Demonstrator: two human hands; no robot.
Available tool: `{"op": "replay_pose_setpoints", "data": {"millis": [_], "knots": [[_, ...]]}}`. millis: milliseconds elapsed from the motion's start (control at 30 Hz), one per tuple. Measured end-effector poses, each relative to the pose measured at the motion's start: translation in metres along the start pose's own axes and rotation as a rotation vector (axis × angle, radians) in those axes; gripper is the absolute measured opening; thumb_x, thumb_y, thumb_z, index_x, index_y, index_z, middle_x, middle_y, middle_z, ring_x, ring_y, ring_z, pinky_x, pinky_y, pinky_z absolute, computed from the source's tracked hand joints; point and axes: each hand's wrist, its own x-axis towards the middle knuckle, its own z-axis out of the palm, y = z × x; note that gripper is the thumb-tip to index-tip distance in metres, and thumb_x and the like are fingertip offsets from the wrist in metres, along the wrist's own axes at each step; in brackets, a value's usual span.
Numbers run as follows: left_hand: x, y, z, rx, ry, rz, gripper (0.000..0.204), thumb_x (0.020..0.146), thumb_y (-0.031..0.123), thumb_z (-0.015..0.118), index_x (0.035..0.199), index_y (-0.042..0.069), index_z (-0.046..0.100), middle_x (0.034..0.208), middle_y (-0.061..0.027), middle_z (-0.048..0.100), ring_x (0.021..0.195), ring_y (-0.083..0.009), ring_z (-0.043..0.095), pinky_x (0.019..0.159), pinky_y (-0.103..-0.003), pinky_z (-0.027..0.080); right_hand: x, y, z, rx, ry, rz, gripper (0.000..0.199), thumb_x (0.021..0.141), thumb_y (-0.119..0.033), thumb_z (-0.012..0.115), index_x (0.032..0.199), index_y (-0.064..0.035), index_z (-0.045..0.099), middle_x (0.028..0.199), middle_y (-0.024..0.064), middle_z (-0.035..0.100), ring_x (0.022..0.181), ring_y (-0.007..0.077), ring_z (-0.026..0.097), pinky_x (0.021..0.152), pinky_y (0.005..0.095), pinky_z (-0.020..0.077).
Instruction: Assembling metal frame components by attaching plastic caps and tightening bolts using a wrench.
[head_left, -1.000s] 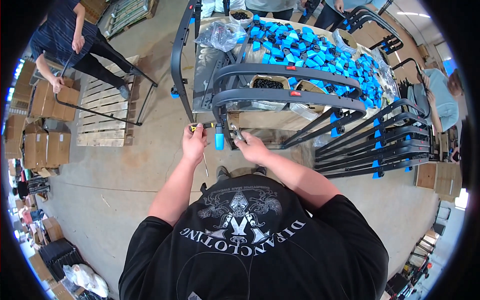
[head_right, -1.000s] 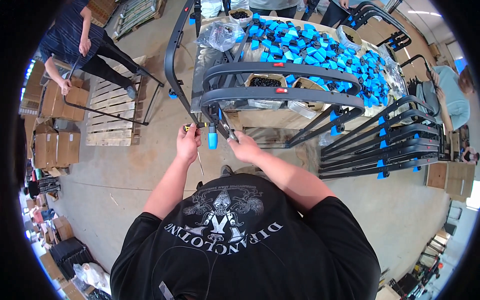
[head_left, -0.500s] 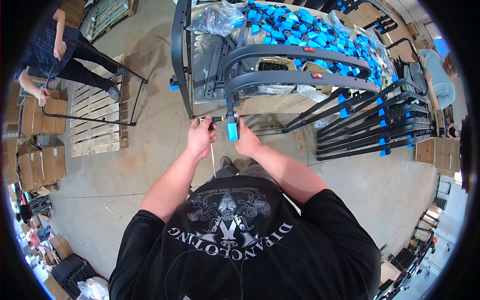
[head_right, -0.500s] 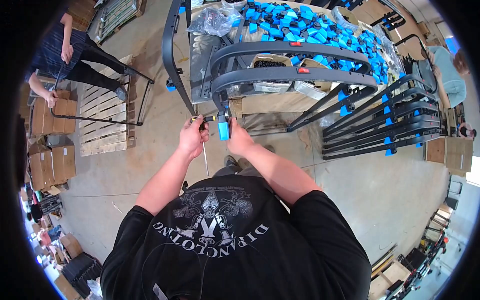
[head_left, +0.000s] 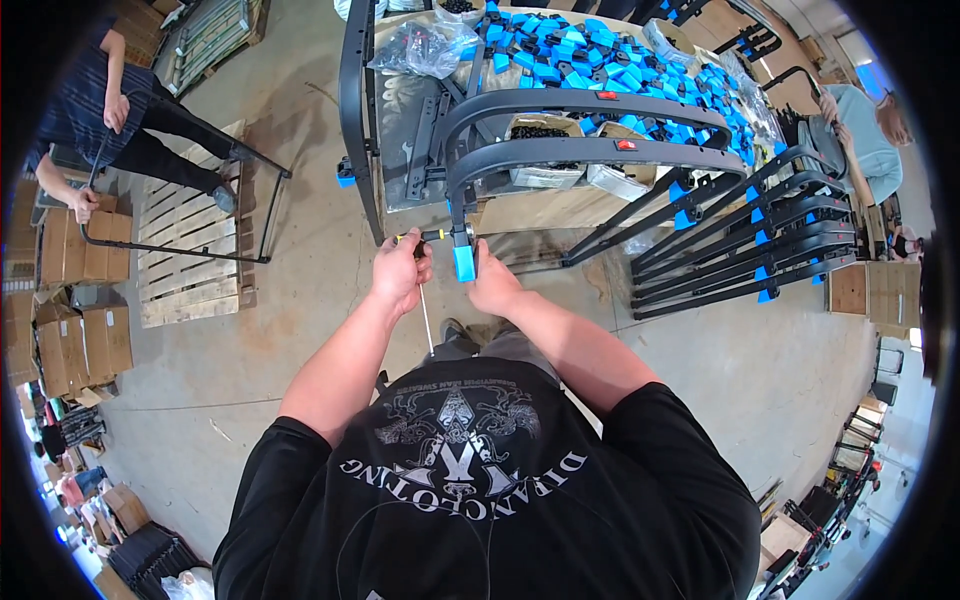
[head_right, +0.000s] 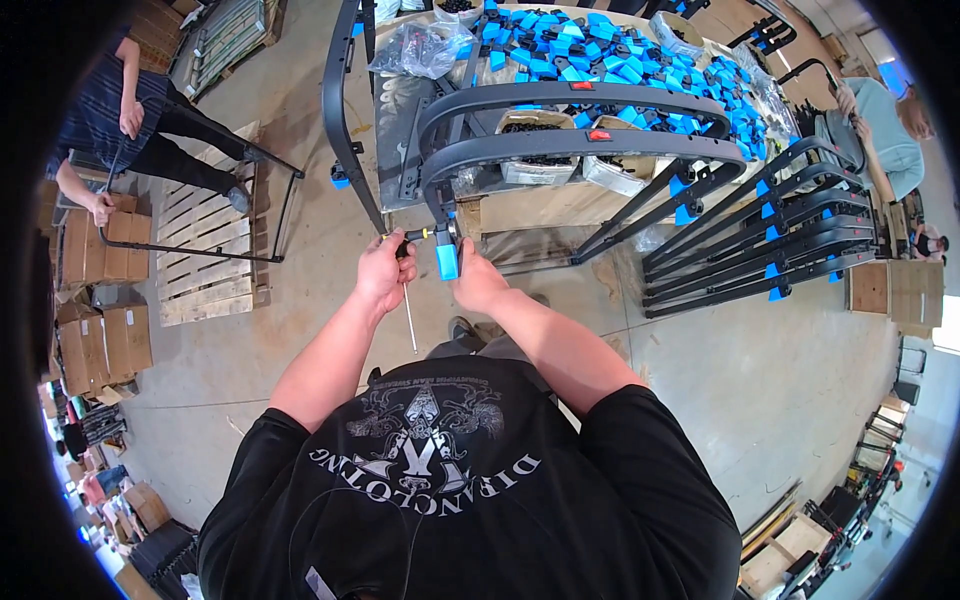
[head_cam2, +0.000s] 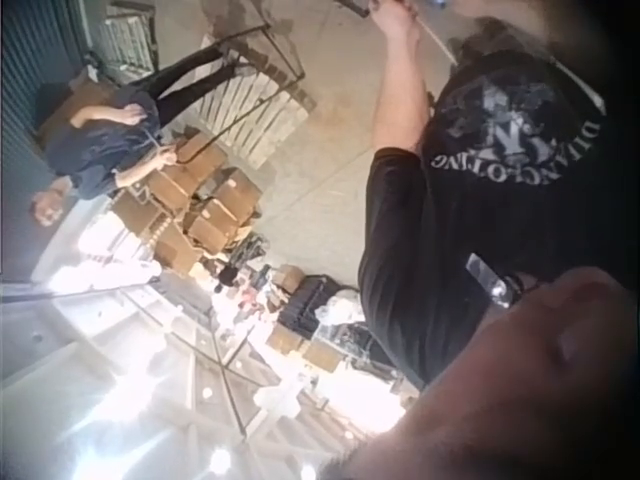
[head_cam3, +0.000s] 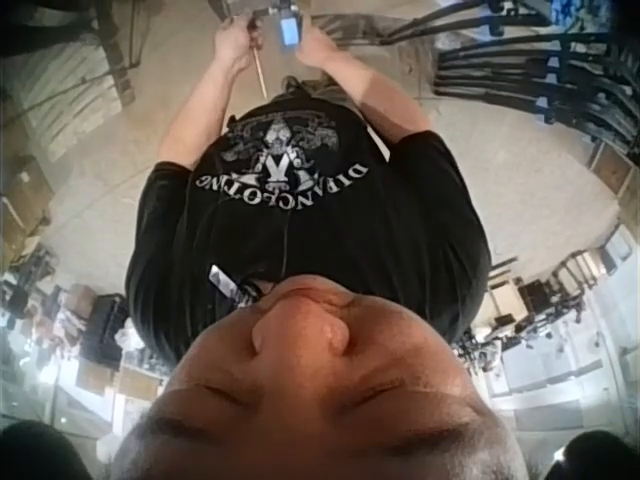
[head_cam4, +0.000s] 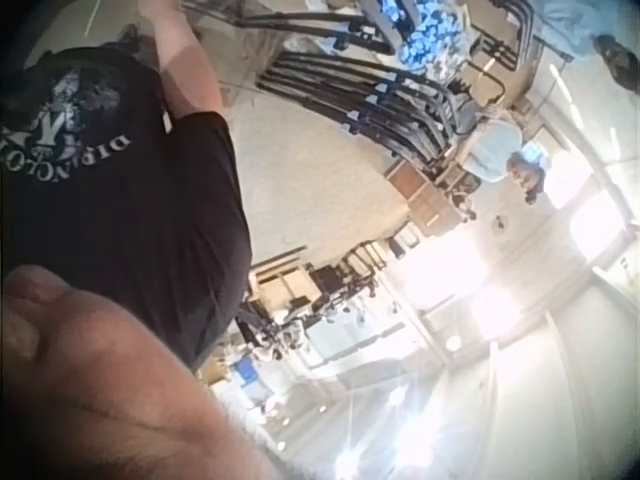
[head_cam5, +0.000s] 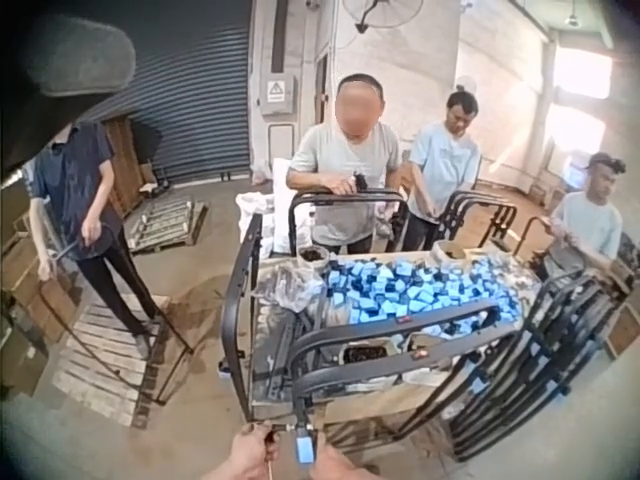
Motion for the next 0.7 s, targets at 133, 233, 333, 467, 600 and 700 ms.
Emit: {"op": "replay_pose_setpoints", "data": {"millis": [133, 233, 333, 467, 600, 700], "knots": [[0.004, 0.004, -0.001, 0.008, -0.002, -0.077, 0.02, 0.105, 0.024, 0.052, 0.098, 0.006, 0.049, 0.076, -0.0056, 0.056, 0.052, -0.0097, 0.04, 0.045, -0.027, 0.032, 0.007, 0.011, 0.006, -0.01, -0.015, -0.011, 0.06, 0.091, -0.014, 0.056, 0.139, 0.0089, 0.029, 0.111, 0.035, 0.063, 0.104, 0.048, 0.064, 0.09, 0.0515, 0.0513], [0.009, 0.01, -0.003, -0.009, 0.019, -0.174, 0.02, 0.106, 0.023, 0.05, 0.098, 0.005, 0.049, 0.077, -0.006, 0.057, 0.052, -0.0104, 0.042, 0.043, -0.027, 0.033, 0.008, 0.013, 0.01, -0.026, 0.017, -0.038, 0.064, 0.091, -0.014, 0.056, 0.142, 0.0102, 0.027, 0.113, 0.0351, 0.063, 0.106, 0.0478, 0.064, 0.09, 0.0503, 0.0515], [0.015, 0.018, 0.006, -0.044, 0.08, -0.331, 0.02, 0.106, 0.023, 0.048, 0.097, 0.004, 0.05, 0.076, -0.0065, 0.058, 0.052, -0.0115, 0.045, 0.042, -0.027, 0.033, 0.012, 0.025, 0.014, -0.031, 0.058, -0.096, 0.064, 0.091, -0.014, 0.055, 0.143, 0.0111, 0.026, 0.114, 0.0356, 0.062, 0.106, 0.0477, 0.063, 0.09, 0.0501, 0.0517], [0.015, 0.022, 0.007, 0.014, 0.128, -0.338, 0.022, 0.106, 0.024, 0.048, 0.095, 0.005, 0.05, 0.075, -0.0065, 0.059, 0.051, -0.0119, 0.047, 0.041, -0.028, 0.034, 0.008, 0.013, 0.006, -0.006, -0.01, -0.042, 0.064, 0.092, -0.015, 0.054, 0.143, 0.0117, 0.026, 0.114, 0.0359, 0.062, 0.105, 0.0481, 0.064, 0.089, 0.0505, 0.0517], [0.012, 0.008, 0.006, 0.123, 0.082, -0.162, 0.022, 0.105, 0.025, 0.05, 0.094, 0.007, 0.049, 0.071, -0.0047, 0.054, 0.05, -0.0121, 0.043, 0.041, -0.026, 0.034, 0.004, 0.009, 0.005, -0.051, 0.008, -0.046, 0.061, 0.093, -0.016, 0.052, 0.142, 0.0114, 0.027, 0.112, 0.036, 0.062, 0.105, 0.0478, 0.064, 0.089, 0.051, 0.0516], [0.015, -0.003, 0.005, 0.028, 0.087, -0.195, 0.022, 0.105, 0.026, 0.05, 0.093, 0.007, 0.05, 0.07, -0.0046, 0.053, 0.049, -0.0127, 0.043, 0.04, -0.028, 0.033, 0.002, 0.007, 0.003, -0.043, 0.018, -0.038, 0.059, 0.094, -0.018, 0.05, 0.141, 0.011, 0.029, 0.111, 0.0358, 0.063, 0.104, 0.0473, 0.064, 0.089, 0.0511, 0.0515]]}}
